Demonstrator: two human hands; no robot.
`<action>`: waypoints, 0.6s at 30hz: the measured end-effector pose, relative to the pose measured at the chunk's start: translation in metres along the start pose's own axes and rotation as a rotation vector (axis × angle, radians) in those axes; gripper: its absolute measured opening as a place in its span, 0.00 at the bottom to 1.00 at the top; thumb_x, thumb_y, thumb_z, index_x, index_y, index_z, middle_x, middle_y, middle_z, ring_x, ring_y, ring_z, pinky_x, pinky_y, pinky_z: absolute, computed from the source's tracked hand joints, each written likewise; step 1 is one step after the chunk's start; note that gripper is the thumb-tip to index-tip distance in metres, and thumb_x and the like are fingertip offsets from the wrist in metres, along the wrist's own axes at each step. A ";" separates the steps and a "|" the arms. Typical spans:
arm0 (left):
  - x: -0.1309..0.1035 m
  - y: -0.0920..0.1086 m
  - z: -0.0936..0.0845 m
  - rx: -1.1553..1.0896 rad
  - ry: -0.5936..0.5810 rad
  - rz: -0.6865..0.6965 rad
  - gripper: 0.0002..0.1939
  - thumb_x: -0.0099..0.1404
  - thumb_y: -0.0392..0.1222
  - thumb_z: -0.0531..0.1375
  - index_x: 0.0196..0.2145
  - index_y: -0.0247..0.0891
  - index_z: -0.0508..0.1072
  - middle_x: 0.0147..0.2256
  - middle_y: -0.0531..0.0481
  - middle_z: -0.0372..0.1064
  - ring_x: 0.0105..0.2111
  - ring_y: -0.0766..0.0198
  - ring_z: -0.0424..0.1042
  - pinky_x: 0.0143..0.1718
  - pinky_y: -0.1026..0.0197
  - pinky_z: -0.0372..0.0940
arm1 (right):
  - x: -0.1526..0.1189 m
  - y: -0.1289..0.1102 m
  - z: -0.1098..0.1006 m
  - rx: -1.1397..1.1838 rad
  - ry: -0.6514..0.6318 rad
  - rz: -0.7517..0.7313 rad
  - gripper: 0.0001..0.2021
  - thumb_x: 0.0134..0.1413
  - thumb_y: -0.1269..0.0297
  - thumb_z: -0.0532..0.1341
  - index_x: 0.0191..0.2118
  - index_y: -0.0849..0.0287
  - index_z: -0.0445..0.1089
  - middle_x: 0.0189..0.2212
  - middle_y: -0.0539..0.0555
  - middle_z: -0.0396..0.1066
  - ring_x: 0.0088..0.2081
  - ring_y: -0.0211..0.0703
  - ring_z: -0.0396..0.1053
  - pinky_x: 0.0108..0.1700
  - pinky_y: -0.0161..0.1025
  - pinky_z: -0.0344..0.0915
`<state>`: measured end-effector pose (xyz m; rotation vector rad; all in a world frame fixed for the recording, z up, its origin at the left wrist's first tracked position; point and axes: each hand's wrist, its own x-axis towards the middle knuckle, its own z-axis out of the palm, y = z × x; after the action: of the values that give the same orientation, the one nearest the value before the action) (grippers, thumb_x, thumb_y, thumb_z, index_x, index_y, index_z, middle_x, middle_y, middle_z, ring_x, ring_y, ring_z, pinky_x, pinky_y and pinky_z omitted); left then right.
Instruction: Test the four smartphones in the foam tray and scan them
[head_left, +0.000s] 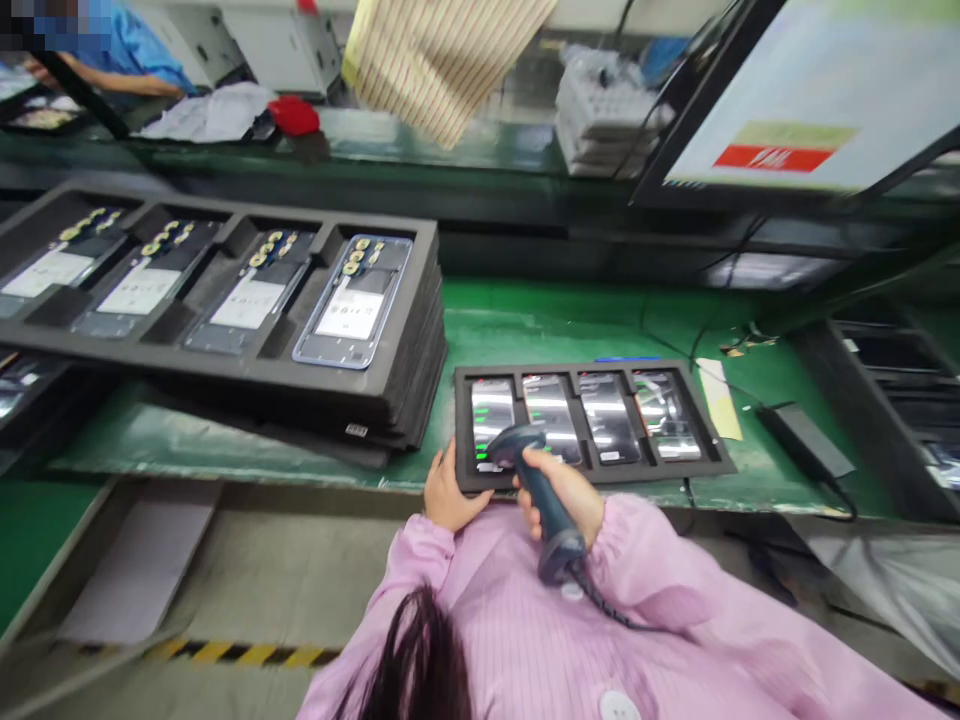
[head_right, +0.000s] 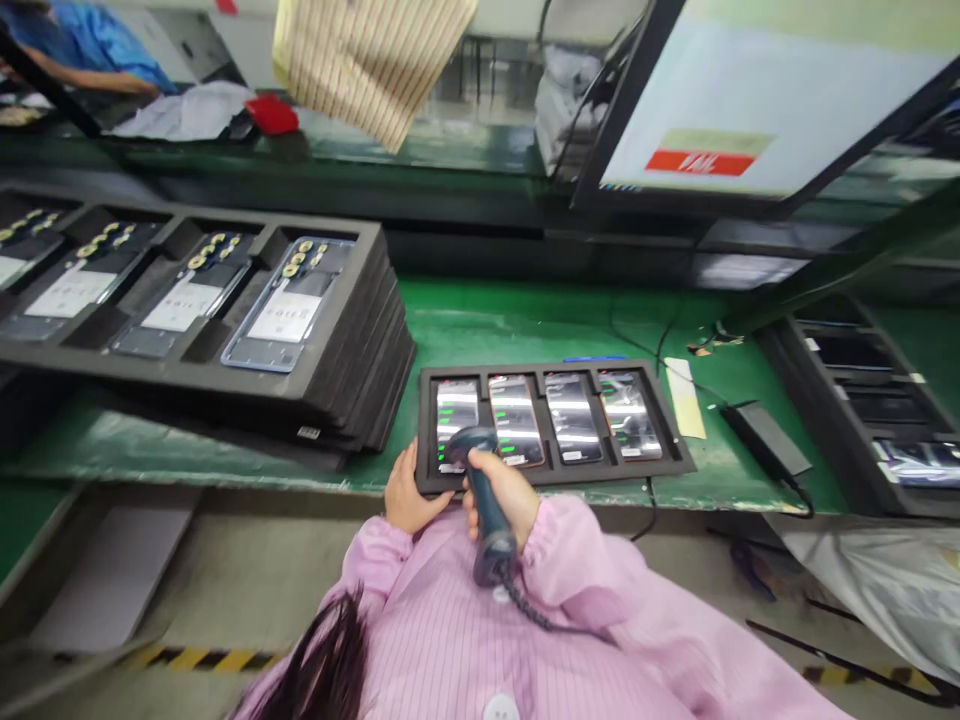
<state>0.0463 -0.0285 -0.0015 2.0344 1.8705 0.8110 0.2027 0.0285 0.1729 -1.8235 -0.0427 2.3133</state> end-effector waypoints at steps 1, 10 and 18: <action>0.000 -0.002 0.000 0.010 -0.004 -0.007 0.51 0.47 0.54 0.63 0.61 0.31 0.44 0.53 0.34 0.61 0.51 0.47 0.64 0.53 0.47 0.59 | 0.002 0.003 0.000 -0.002 -0.005 0.032 0.19 0.60 0.51 0.44 0.29 0.61 0.60 0.11 0.46 0.59 0.10 0.34 0.57 0.11 0.33 0.59; -0.001 -0.024 0.004 -0.059 -0.078 -0.021 0.44 0.52 0.53 0.59 0.61 0.33 0.46 0.56 0.36 0.58 0.55 0.45 0.59 0.53 0.44 0.59 | 0.013 -0.006 -0.024 0.084 -0.185 -0.381 0.18 0.49 0.47 0.56 0.36 0.57 0.57 0.15 0.44 0.63 0.12 0.33 0.58 0.12 0.31 0.60; 0.002 -0.021 -0.006 -0.180 -0.100 -0.112 0.31 0.62 0.45 0.50 0.62 0.37 0.46 0.57 0.38 0.57 0.58 0.52 0.57 0.55 0.47 0.58 | -0.008 0.023 -0.146 0.003 0.212 -0.722 0.26 0.34 0.49 0.66 0.37 0.55 0.55 0.17 0.41 0.62 0.12 0.34 0.58 0.14 0.33 0.57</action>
<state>0.0258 -0.0245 -0.0078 1.8116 1.7710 0.8014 0.3425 -0.0094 0.1426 -1.6653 -0.5623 1.6139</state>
